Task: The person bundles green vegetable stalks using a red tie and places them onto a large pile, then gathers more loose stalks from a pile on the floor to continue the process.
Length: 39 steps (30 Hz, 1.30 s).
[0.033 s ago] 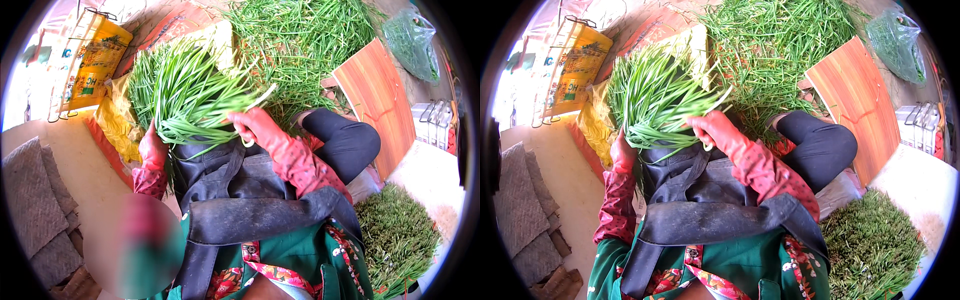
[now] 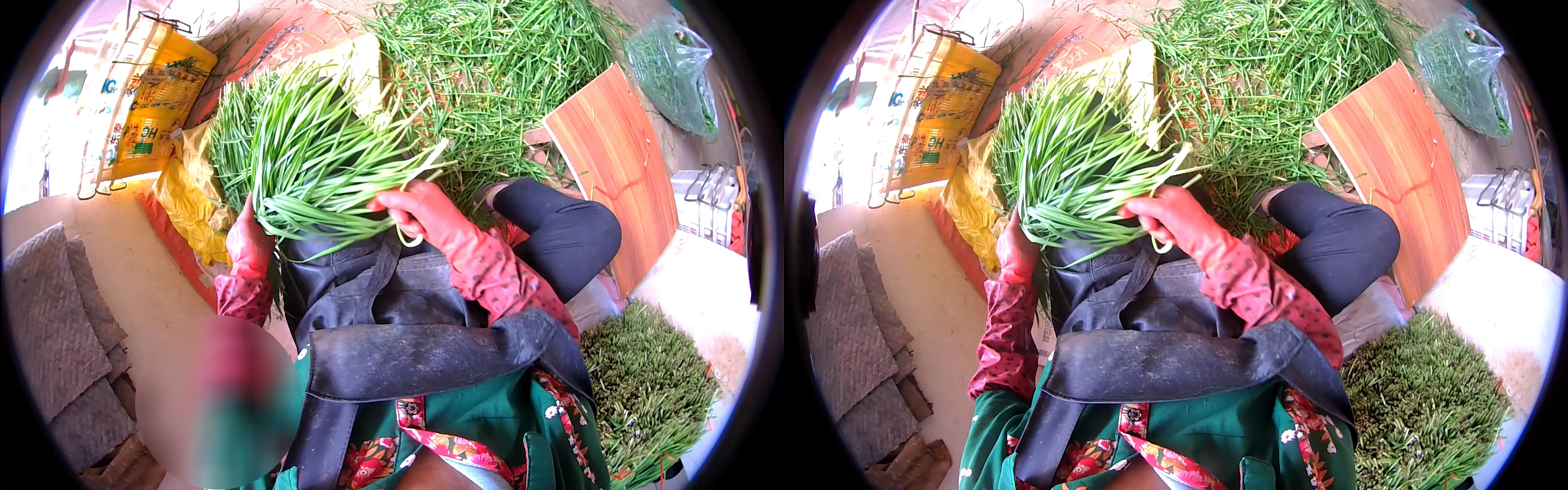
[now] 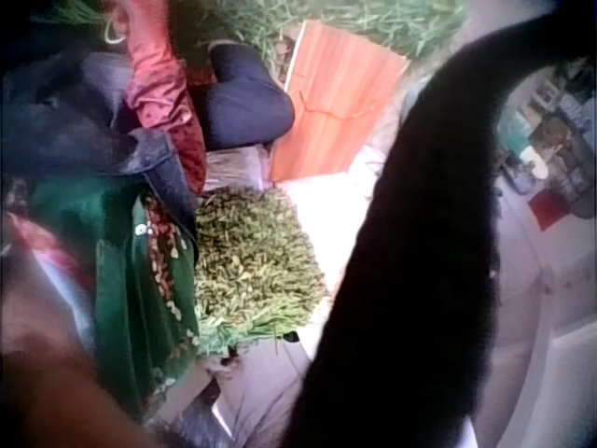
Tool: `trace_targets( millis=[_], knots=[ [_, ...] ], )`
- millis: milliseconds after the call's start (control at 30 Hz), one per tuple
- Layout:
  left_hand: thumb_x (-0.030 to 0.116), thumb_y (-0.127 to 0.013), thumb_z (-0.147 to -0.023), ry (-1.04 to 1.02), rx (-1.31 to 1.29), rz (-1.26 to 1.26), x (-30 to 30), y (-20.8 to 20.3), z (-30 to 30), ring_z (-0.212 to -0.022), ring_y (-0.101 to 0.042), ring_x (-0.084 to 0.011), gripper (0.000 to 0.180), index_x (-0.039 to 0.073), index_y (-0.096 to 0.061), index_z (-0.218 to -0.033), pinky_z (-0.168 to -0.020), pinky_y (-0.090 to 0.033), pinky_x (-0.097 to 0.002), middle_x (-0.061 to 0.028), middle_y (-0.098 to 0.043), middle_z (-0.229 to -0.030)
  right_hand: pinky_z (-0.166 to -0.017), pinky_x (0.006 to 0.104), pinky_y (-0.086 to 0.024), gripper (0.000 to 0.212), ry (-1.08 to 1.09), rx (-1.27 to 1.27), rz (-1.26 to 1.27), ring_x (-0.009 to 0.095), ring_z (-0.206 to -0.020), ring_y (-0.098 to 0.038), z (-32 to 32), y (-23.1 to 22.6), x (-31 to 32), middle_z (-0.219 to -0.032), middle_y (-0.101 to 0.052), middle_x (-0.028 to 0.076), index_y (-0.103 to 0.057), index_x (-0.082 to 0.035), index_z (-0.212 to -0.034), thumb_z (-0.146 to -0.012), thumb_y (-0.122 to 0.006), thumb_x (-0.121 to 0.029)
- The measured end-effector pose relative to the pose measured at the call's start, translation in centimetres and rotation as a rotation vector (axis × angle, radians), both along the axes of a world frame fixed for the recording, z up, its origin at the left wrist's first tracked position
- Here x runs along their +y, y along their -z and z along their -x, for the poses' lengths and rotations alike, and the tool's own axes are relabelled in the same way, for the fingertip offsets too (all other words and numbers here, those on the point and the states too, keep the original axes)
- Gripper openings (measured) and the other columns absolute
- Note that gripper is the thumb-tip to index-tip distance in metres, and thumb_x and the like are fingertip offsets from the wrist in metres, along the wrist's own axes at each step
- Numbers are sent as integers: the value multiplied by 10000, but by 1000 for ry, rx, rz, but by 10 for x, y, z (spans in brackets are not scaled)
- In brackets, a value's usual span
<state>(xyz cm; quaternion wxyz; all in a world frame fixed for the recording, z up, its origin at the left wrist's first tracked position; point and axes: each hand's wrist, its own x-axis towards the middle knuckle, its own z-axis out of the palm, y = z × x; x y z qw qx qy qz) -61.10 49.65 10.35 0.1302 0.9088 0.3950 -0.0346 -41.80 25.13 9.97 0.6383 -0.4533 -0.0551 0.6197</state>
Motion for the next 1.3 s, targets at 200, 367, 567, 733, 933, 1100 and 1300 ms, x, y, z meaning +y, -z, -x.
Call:
trace_targets(
  millis=[200, 367, 567, 733, 933, 1100, 1300],
  knots=[
    [317, -694, -719, 39, 71, -40, 8, 2, -7, -793, -627, -377, 659, 180, -443, -1313, -658, -479, -449, -204, -643, -853, -358, 191, -236, 170, 472, -218, 390, 30, -399, -329, -50, 50, -90, -579, -434, -41, -631, -17, -860, -816, -598, -178],
    [345, -680, -721, 48, 226, -165, 14, -33, -13, -756, -632, -375, 643, 153, -470, -1298, -643, -480, -452, -213, -641, -798, -428, 202, -380, 189, 258, -549, 410, 64, -535, -498, -26, -23, -35, -744, -590, 2, -624, -54, -915, -859, -590, -231],
    [101, -566, -773, 308, 189, -234, 46, -70, -64, -775, -635, -352, 561, 217, -451, -1310, -630, -488, -444, -185, -642, -877, -561, 431, -485, 150, -80, -1465, 142, 347, -622, -614, 31, 28, 38, -689, -623, 146, -602, -90, -840, -812, -579, -236],
    [72, -570, -762, 396, 131, -212, 49, -84, -85, -754, -634, -354, 582, 248, -456, -1305, -634, -491, -429, -181, -641, -844, -602, 458, -505, 195, -637, -1578, 562, 380, -669, -630, -21, 44, -33, -709, -627, 191, -645, -64, -778, -812, -506, -197],
    [154, -698, -703, 184, 57, -202, 18, -42, -28, -741, -633, -355, 706, 190, -417, -1349, -632, -479, -423, -188, -643, -829, -558, 362, -507, 170, 101, -1051, 310, 268, -655, -651, -5, -8, -21, -742, -654, 103, -658, -137, -863, -852, -580, -288],
    [132, -679, -698, 160, 3, -208, -1, -15, -35, -732, -628, -352, 702, 165, -413, -1347, -626, -473, -437, -174, -638, -821, -566, 325, -513, 174, -43, -1477, 120, 230, -657, -641, 44, 35, 15, -753, -656, 74, -627, -106, -980, -883, -534, -216],
    [83, -651, -675, 104, 113, -185, 9, -6, -10, -739, -632, -332, 743, 175, -388, -1363, -638, -490, -423, -149, -644, -870, -572, 292, -505, 146, 118, -1511, -112, 198, -659, -646, 50, 11, 16, -739, -658, 53, -637, -74, -896, -859, -600, -210]
  ],
)
